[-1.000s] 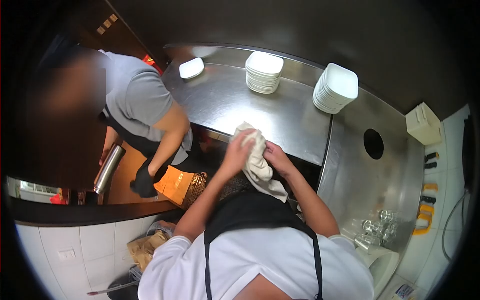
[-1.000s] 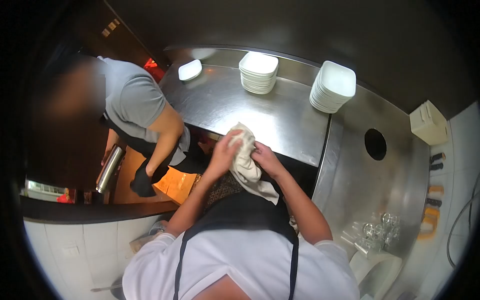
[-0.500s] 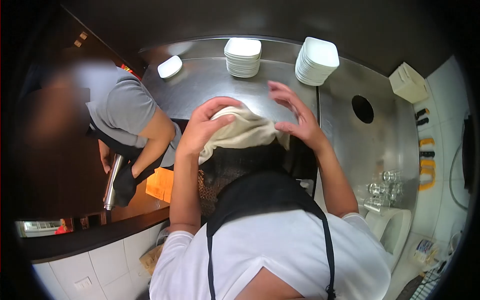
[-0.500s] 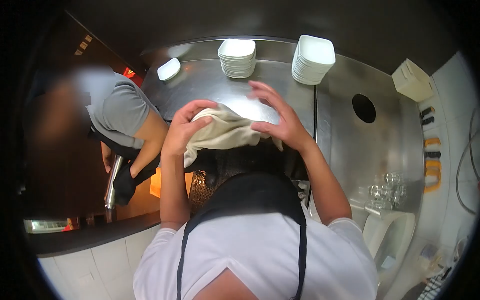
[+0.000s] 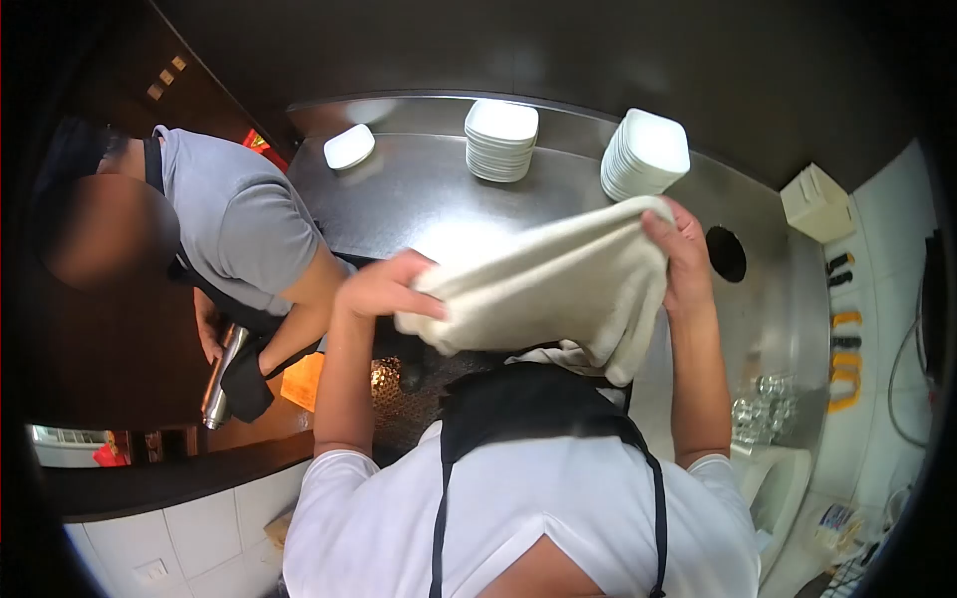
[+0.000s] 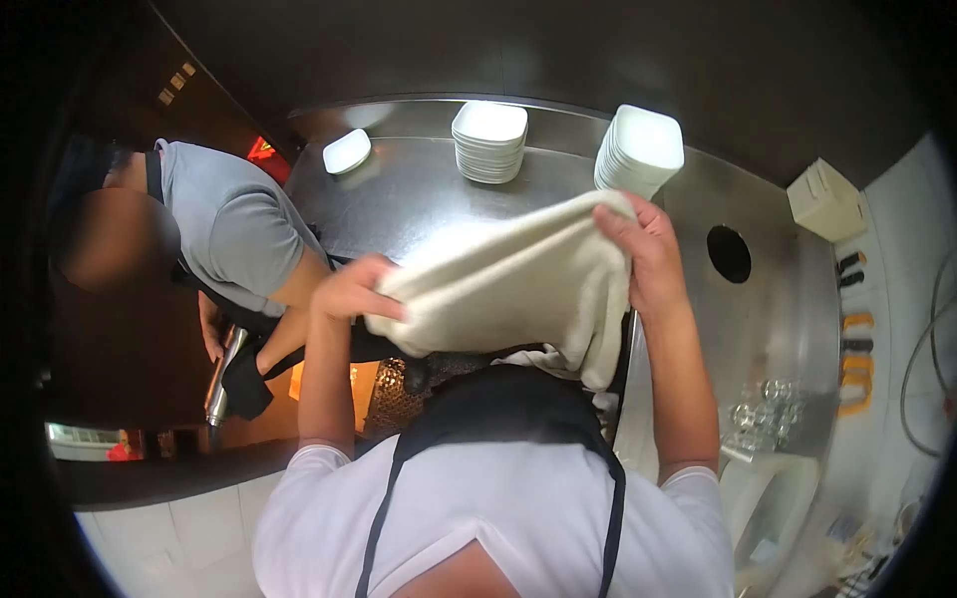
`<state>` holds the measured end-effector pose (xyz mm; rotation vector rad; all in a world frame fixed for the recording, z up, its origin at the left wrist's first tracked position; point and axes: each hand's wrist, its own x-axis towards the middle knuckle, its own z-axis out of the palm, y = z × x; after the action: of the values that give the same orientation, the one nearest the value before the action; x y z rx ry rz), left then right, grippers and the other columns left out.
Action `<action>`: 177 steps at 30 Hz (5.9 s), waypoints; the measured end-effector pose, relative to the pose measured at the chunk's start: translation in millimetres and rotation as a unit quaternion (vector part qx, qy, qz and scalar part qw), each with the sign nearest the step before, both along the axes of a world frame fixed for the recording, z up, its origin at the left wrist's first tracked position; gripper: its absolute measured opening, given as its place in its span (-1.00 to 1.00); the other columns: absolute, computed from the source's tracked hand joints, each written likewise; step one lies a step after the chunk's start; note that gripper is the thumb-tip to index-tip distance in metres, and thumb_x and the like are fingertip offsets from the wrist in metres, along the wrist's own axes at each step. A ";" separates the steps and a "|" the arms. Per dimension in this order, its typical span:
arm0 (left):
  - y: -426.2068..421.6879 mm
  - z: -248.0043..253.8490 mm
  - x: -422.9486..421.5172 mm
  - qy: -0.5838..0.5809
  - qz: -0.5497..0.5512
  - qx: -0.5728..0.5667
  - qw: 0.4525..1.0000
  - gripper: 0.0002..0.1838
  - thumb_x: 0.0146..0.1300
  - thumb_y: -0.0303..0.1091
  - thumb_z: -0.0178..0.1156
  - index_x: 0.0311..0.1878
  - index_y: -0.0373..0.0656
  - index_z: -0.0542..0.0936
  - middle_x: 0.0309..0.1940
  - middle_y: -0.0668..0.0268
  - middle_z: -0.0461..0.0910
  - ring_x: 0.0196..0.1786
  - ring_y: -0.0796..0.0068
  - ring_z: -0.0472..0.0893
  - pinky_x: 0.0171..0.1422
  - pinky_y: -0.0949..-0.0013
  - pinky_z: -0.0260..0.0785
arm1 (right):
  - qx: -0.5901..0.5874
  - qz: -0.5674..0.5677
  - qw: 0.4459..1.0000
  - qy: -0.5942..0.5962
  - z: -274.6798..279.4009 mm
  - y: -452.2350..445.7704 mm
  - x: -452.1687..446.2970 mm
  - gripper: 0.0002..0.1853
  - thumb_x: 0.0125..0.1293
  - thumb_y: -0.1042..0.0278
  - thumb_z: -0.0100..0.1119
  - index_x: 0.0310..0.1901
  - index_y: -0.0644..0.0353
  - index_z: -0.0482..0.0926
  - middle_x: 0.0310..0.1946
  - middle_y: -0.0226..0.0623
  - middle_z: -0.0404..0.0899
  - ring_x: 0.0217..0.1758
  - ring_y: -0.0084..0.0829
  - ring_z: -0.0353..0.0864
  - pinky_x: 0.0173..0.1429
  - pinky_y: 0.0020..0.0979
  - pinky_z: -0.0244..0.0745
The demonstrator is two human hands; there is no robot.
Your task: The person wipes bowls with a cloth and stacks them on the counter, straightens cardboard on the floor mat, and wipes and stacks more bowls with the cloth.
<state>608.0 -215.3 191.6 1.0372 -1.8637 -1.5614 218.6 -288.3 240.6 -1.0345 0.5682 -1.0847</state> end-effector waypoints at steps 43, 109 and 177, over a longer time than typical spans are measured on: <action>-128.4 -29.5 -82.0 -0.573 0.347 -0.228 0.707 -0.80 -0.12 -0.25 0.30 -0.71 0.00 0.50 -0.69 0.25 0.44 -0.52 0.22 0.53 -0.40 0.15 0.25 | -0.603 -0.029 0.662 0.445 -115.7 -271.0 125.3 -0.77 0.33 0.67 0.09 -0.03 0.36 0.62 -0.16 0.06 0.68 -0.05 0.08 0.67 0.07 -0.01 0.55; -84.6 2.4 -96.5 0.163 0.579 -0.055 0.797 -0.82 0.44 -0.51 0.03 0.03 -0.25 0.53 -0.16 0.34 0.52 -0.10 0.51 0.57 0.05 0.31 0.52 | -0.566 0.045 0.701 0.432 -105.9 -176.8 147.4 -0.73 0.32 0.41 0.27 -0.01 0.38 0.64 -0.25 0.19 0.72 -0.24 0.17 0.72 -0.13 -0.02 0.56; -297.1 -313.3 320.0 -0.089 0.783 -0.277 0.550 -0.87 0.09 -0.45 0.31 -0.53 -0.08 0.57 -0.54 0.32 0.60 -0.44 0.38 0.64 -0.31 0.18 0.50 | 0.032 0.196 0.963 0.185 -211.5 -139.1 219.4 -0.79 0.57 0.38 0.11 -0.06 0.37 0.63 -0.25 -0.38 0.67 -0.19 -0.60 0.56 -0.05 -0.45 0.53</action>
<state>927.9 -512.4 -121.6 1.6656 -0.5920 0.2314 438.0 -427.4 29.1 -1.2395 0.6568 -0.5228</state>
